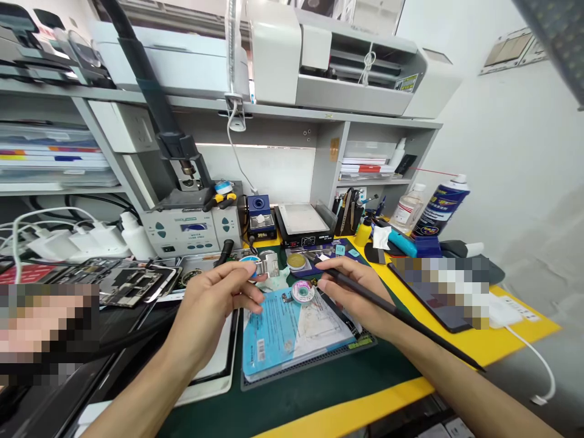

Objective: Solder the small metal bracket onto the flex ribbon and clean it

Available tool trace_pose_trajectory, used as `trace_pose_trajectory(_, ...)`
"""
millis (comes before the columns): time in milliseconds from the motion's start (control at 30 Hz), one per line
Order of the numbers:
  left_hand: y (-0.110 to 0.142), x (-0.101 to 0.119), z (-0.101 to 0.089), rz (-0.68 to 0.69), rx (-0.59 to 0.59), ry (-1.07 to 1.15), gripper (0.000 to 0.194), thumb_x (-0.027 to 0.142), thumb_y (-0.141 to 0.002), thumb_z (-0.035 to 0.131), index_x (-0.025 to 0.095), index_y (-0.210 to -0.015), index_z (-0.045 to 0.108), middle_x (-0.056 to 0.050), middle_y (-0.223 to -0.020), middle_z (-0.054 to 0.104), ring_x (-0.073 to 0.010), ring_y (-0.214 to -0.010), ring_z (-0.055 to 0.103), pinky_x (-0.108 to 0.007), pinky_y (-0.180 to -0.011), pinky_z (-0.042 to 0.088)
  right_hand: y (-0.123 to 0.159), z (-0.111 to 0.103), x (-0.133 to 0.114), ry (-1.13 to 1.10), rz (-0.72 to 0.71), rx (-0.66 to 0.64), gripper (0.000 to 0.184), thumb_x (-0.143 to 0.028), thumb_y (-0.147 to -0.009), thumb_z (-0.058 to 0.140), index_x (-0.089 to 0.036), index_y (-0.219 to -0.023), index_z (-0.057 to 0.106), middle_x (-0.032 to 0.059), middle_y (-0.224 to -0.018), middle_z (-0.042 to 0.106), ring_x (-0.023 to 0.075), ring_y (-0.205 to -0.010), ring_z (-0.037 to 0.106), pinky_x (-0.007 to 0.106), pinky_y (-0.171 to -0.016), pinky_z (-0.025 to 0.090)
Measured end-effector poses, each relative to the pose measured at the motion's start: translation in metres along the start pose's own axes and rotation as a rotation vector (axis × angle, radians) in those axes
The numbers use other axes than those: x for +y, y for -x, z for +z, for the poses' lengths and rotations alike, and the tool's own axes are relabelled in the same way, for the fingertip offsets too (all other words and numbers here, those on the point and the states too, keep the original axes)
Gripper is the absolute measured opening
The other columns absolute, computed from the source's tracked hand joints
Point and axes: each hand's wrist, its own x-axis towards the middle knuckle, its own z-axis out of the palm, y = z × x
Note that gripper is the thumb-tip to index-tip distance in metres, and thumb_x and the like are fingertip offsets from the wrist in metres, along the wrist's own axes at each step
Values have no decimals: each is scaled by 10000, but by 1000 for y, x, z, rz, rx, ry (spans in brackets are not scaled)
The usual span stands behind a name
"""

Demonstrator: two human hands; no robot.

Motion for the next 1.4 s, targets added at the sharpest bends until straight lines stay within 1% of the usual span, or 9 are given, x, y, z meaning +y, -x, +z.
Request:
trace_pose_trajectory(333, 6, 7, -7, 179, -28, 68, 201, 335, -805, 744, 138, -767, 731, -40, -556, 679, -160, -502, 589, -285, -547, 500, -35, 19, -15, 191, -213, -396, 220, -272, -896, 663, -201, -1103, 691, 49, -942, 723, 169, -770, 664, 271, -665, 502)
trace_pose_trajectory(433, 7, 9, -7, 154, -85, 43, 220, 346, -822, 733, 131, -777, 742, -35, -536, 670, -146, -486, 577, -273, -548, 492, -33, 23, -16, 283, -297, -328, 228, -257, -891, 668, -210, -1110, 708, 66, -1006, 735, 199, -858, 683, 318, -760, 524)
trace_pose_trajectory(533, 7, 11, -7, 73, -150, 25, 244, 372, -855, 715, 132, -814, 730, -32, -546, 669, -144, -498, 588, -266, -553, 496, -28, 15, -18, 201, -238, -146, 230, -311, -937, 634, -220, -1137, 703, 77, -1044, 756, 224, -911, 708, 368, -816, 545)
trace_pose_trajectory(667, 4, 9, -5, -82, -199, 94, 210, 359, -861, 726, 154, -825, 697, -25, -579, 666, -142, -510, 584, -258, -512, 508, -24, -10, -20, -183, -93, 79, 309, -383, -922, 674, -183, -1157, 695, 77, -871, 780, 208, -744, 729, 310, -619, 575)
trace_pose_trajectory(733, 1, 6, -5, -136, -222, 110, 195, 341, -863, 731, 151, -835, 702, -23, -588, 656, -135, -522, 576, -243, -497, 507, -23, -22, -19, -401, -9, 130, 332, -419, -893, 706, -171, -1114, 713, 56, -760, 760, 163, -549, 677, 242, -433, 502)
trace_pose_trajectory(833, -2, 1, -4, -161, -256, 62, 223, 355, -877, 724, 139, -823, 716, -24, -597, 648, -119, -533, 572, -226, -520, 504, -19, -29, -17, -589, 113, 116, 340, -454, -852, 740, -150, -1005, 753, 23, -626, 706, 91, -354, 541, 185, -303, 369)
trace_pose_trajectory(1033, 1, -2, 0, -83, -212, -40, 250, 388, -862, 734, 141, -826, 740, -27, -608, 662, -129, -532, 591, -246, -561, 486, -9, -23, -14, -642, 110, -33, 198, -345, -793, 795, -172, -850, 716, 18, -584, 682, 144, -416, 614, 209, -358, 432)
trace_pose_trajectory(1233, 7, -1, 4, 12, -199, -138, 297, 392, -854, 727, 149, -683, 722, -40, -595, 670, -149, -521, 597, -274, -565, 464, -8, -20, -12, -649, 145, -24, 172, -311, -761, 796, -169, -783, 702, 12, -543, 647, 146, -407, 596, 219, -363, 418)
trace_pose_trajectory(1400, 11, -2, 5, 61, -158, -178, 242, 387, -841, 737, 164, -747, 744, -34, -603, 683, -161, -519, 606, -284, -568, 474, -9, -19, -9, -657, 183, -36, 164, -309, -751, 794, -172, -794, 715, 14, -558, 650, 148, -412, 601, 221, -364, 419)
